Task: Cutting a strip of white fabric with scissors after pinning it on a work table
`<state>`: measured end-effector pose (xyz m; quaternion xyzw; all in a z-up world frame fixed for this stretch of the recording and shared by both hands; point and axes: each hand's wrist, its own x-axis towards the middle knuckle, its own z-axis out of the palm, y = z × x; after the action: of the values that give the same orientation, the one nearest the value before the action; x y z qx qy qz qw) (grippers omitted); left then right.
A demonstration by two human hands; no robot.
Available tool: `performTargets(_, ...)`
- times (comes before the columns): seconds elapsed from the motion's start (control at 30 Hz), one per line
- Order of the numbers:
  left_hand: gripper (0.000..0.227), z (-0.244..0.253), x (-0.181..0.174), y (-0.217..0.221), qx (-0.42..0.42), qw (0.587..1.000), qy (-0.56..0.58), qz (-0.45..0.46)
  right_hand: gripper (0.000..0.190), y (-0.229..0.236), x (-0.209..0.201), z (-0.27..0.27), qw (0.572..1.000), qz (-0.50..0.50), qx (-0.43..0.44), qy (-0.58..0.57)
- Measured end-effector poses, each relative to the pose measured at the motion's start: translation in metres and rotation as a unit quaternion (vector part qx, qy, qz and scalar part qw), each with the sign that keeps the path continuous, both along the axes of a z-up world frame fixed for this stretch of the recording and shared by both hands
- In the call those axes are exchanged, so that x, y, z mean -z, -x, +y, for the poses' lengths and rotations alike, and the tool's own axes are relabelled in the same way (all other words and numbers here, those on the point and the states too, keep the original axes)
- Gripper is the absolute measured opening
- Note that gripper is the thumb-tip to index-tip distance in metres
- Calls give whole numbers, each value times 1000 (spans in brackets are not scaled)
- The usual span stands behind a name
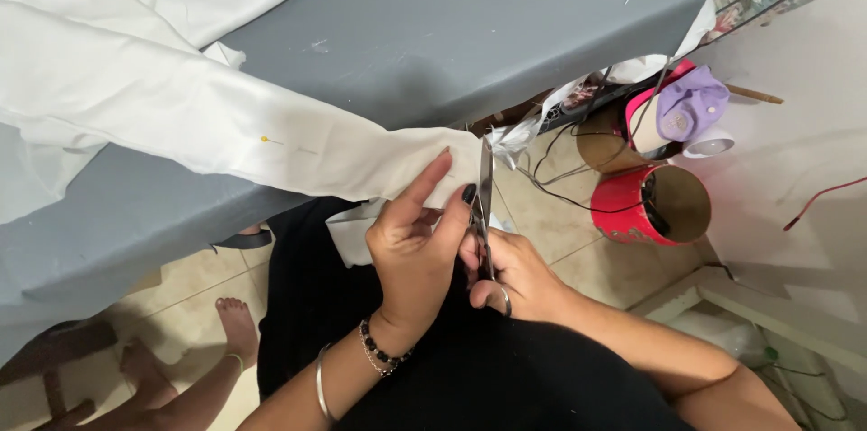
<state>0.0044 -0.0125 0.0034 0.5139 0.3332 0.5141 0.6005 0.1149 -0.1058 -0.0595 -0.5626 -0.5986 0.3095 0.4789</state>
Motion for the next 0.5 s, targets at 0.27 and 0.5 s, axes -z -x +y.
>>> performTargets(0.27, 46, -2, 10, 6, -4, 1000, 8, 3, 63, 5, 9, -6, 999, -11, 22, -24)
performTargets(0.5, 47, -1, 20, 10, 1, 1000, 11, 9, 58, 5, 14, -11, 999, -22, 24, -37)
